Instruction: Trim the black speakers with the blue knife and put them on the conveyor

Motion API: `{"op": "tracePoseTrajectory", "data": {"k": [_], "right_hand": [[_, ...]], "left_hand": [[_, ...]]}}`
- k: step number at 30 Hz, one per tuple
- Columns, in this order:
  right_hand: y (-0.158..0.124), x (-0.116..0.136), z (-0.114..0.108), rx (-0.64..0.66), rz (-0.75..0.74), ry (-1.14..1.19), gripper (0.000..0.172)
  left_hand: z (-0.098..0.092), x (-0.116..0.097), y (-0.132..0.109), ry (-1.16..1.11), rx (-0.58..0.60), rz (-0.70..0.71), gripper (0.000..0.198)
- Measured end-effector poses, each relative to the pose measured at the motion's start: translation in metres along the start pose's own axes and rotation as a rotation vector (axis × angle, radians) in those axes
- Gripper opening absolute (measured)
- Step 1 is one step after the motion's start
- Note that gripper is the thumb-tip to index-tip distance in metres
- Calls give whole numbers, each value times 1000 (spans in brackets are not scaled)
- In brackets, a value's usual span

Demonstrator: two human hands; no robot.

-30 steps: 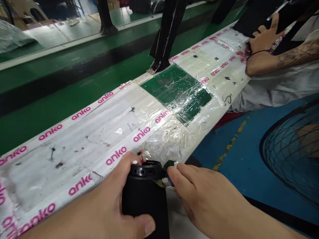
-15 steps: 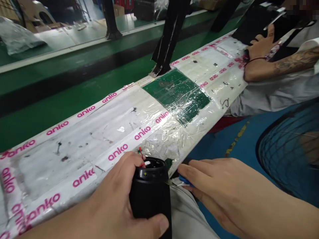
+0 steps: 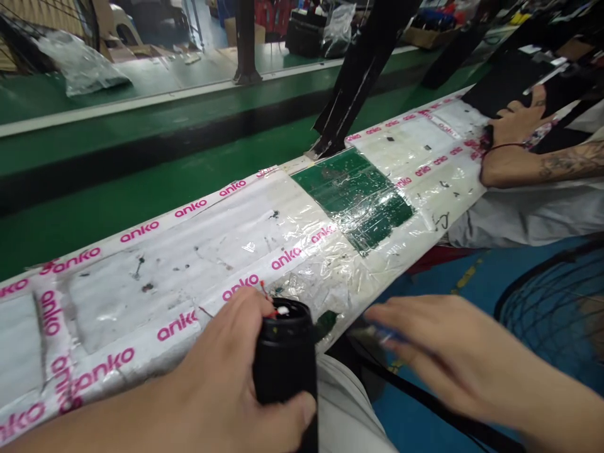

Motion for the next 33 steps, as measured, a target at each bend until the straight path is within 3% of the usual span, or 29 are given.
{"op": "tracePoseTrajectory", "data": {"k": [3, 5, 7, 9, 12, 18, 23, 28, 30, 33], "right_hand": [[-19, -22, -5, -94, 448, 149, 20], [-20, -9, 5, -264, 640, 337, 25], [-11, 19, 33, -438, 780, 652, 49], [2, 48, 67, -484, 865, 933, 73], [8, 63, 98, -475, 952, 1072, 62], [-13, 38, 97, -518, 922, 1060, 57], [-13, 38, 105, -493, 908, 1135, 62], [-3, 56, 111, -439, 863, 1204, 57], [2, 65, 102, -344, 766, 1063, 50], [11, 72, 77, -156, 492, 510, 31]], "left_hand": [[-9, 9, 5, 40, -9, -76, 45], [-13, 6, 9, 34, 9, -52, 49], [-13, 0, 11, 3, 83, -19, 58], [-12, -2, 12, -31, 175, -37, 67], [-10, 4, 13, -117, 265, -90, 63], [-13, 13, 25, -113, 152, 3, 54], [1, 19, 28, -186, 276, 21, 59], [4, 28, 20, -381, 283, -10, 63], [1, 29, 20, -359, 282, -1, 68], [-3, 29, 22, -278, 278, 39, 64]]}}
Point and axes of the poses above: each hand's wrist, its own y-axis towards the middle knuckle, its own z-axis out of the palm, x = y × z, the point moved 5 cm from there along y, towards the middle knuckle, and after that the axes turned 13 degrees about -z, right-handed, at the moved point
